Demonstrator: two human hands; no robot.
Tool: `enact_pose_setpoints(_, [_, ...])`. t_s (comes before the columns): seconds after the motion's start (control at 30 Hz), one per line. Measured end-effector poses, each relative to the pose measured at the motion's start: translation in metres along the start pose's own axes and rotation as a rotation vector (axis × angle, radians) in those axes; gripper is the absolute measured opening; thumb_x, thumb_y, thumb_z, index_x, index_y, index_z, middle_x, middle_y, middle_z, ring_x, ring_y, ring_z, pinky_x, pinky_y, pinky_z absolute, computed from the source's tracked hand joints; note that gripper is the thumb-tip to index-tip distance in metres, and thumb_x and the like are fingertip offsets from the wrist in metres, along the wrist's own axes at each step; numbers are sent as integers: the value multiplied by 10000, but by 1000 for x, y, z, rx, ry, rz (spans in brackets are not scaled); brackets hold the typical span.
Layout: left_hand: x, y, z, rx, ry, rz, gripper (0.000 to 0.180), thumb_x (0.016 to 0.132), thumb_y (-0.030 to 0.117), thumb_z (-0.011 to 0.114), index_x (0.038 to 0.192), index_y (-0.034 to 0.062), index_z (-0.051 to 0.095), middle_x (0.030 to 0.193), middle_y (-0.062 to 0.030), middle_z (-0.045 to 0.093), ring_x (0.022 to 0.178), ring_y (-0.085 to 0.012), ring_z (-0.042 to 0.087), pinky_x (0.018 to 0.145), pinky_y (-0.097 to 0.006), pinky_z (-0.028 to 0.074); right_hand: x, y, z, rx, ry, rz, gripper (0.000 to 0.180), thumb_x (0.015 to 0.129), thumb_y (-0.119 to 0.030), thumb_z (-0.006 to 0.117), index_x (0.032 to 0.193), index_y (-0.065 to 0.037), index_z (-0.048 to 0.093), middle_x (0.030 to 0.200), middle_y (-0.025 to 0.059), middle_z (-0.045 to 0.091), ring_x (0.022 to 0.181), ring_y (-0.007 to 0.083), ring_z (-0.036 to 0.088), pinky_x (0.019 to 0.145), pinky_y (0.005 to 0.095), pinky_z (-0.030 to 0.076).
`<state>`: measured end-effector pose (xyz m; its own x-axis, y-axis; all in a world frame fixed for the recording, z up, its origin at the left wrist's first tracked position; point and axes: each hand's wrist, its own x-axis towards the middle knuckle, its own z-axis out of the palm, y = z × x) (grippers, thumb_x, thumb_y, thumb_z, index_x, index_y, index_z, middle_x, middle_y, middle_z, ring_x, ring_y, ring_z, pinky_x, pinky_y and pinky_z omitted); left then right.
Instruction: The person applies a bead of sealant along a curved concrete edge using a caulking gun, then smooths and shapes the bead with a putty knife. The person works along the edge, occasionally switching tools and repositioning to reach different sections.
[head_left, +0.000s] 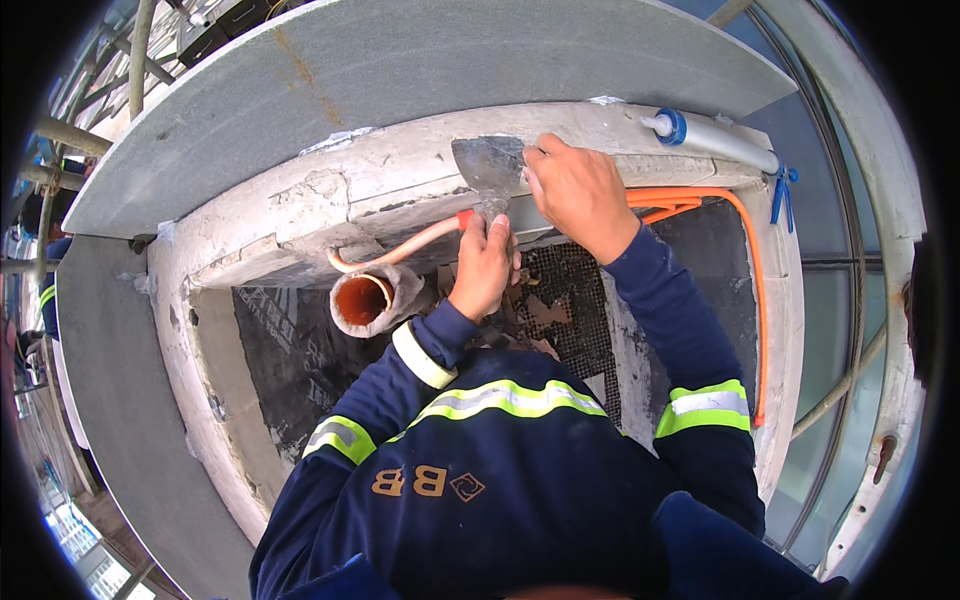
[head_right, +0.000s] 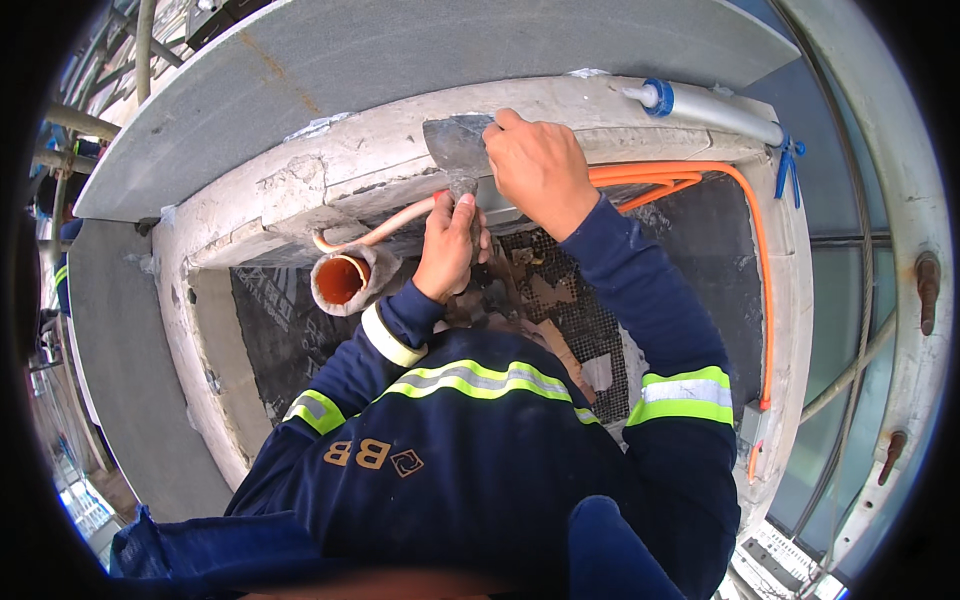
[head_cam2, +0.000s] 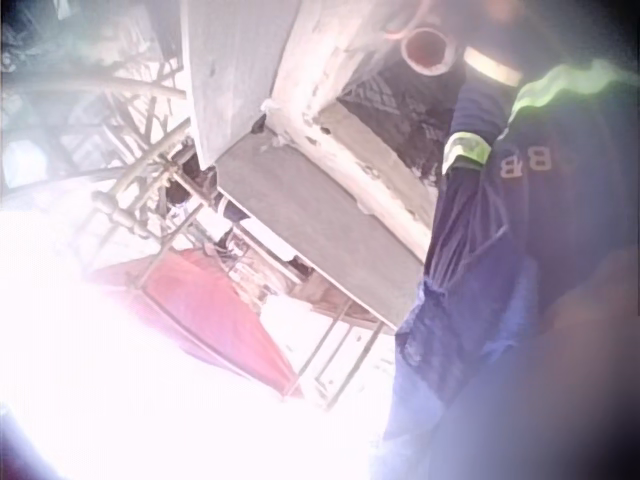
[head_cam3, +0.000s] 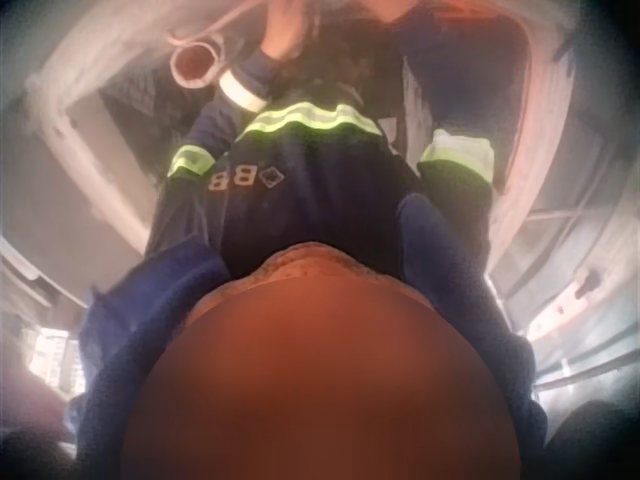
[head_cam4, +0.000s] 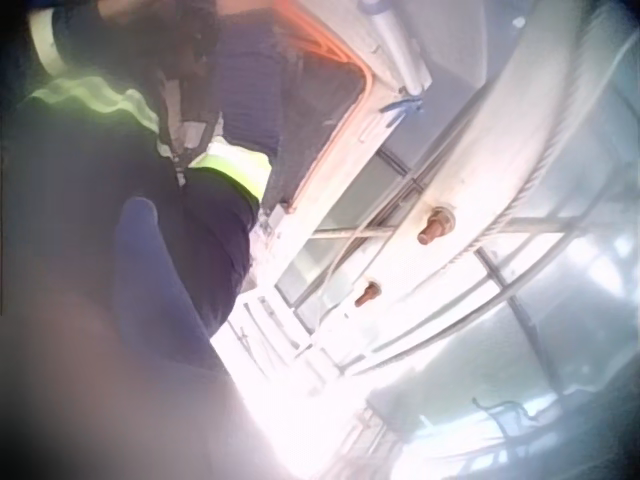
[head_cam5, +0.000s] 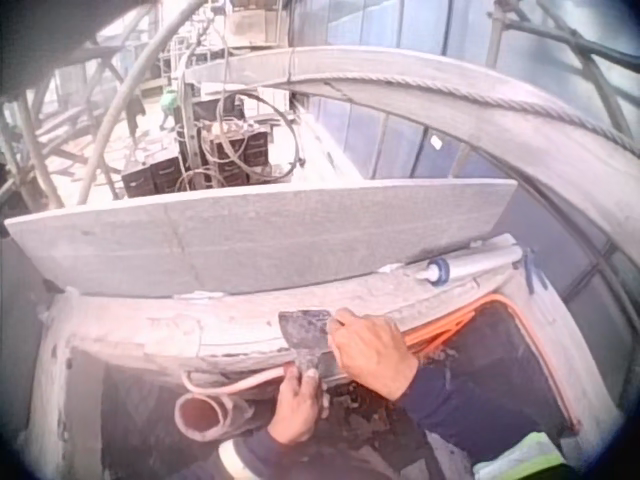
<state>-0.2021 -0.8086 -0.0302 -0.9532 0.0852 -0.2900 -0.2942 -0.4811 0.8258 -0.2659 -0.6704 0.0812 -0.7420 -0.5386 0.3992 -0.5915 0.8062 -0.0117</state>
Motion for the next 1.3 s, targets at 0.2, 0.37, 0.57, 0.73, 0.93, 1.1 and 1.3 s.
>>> enact_pose_setpoints(0.2, [0, -2, 1, -51, -6, 10, 217, 1102, 244, 488, 1062, 35, 441, 819, -51, 536, 552, -118, 533, 415, -278, 423, 2, -3, 0, 44, -117, 31, 113, 873, -125, 683, 918, -23, 691, 916, 128, 635, 722, 350, 696, 638, 461, 553])
enact_pose_setpoints(0.37, [0, 0, 0, -36, 26, -30, 217, 1100, 246, 495, 1046, 46, 432, 789, -43, 532, 534, -116, 523, 407, -275, 416, -2, -16, -16, 37, -108, 49, 117, 874, -136, 687, 876, -18, 687, 903, 135, 635, 706, 359, 696, 627, 464, 554])
enact_pose_setpoints(0.57, [1, -1, -4, -15, -28, -25, 223, 1105, 267, 490, 1075, 51, 443, 866, -56, 543, 607, -126, 549, 452, -285, 442, -7, -9, -19, -51, -99, 130, 181, 907, -174, 700, 1026, -43, 736, 942, 113, 654, 776, 346, 699, 648, 461, 549])
enact_pose_setpoints(0.73, [2, -2, -4, -35, -18, -21, 234, 1101, 264, 502, 1054, 47, 428, 855, -57, 538, 581, -120, 551, 430, -278, 440, -17, -9, -12, 16, -109, 142, 113, 893, -144, 684, 906, -33, 698, 892, 124, 636, 738, 353, 694, 639, 469, 546])
enact_pose_setpoints(0.93, [1, -2, -6, -6, -43, -37, 186, 1115, 258, 476, 1047, 90, 433, 893, -51, 541, 633, -132, 554, 466, -287, 435, -13, -10, -4, 55, -169, 133, 81, 853, -108, 660, 826, -32, 668, 887, 142, 643, 691, 362, 689, 627, 472, 550])
enact_pose_setpoints(1.1, [0, -7, -6, -8, -11, -21, 223, 1105, 267, 505, 1040, 67, 429, 858, -52, 538, 587, -125, 546, 429, -281, 433, -17, -7, -3, 21, 6, 103, 141, 896, -168, 703, 958, -47, 669, 955, 123, 632, 765, 361, 687, 666, 479, 541])
enact_pose_setpoints(1.3, [-7, 9, -6, 18, -32, -13, 228, 1105, 258, 500, 1020, 55, 438, 833, -54, 551, 592, -122, 546, 440, -290, 440, -4, -16, -2, -12, -93, 219, 219, 934, -155, 685, 1115, -36, 715, 1094, 136, 685, 880, 362, 708, 734, 458, 568])
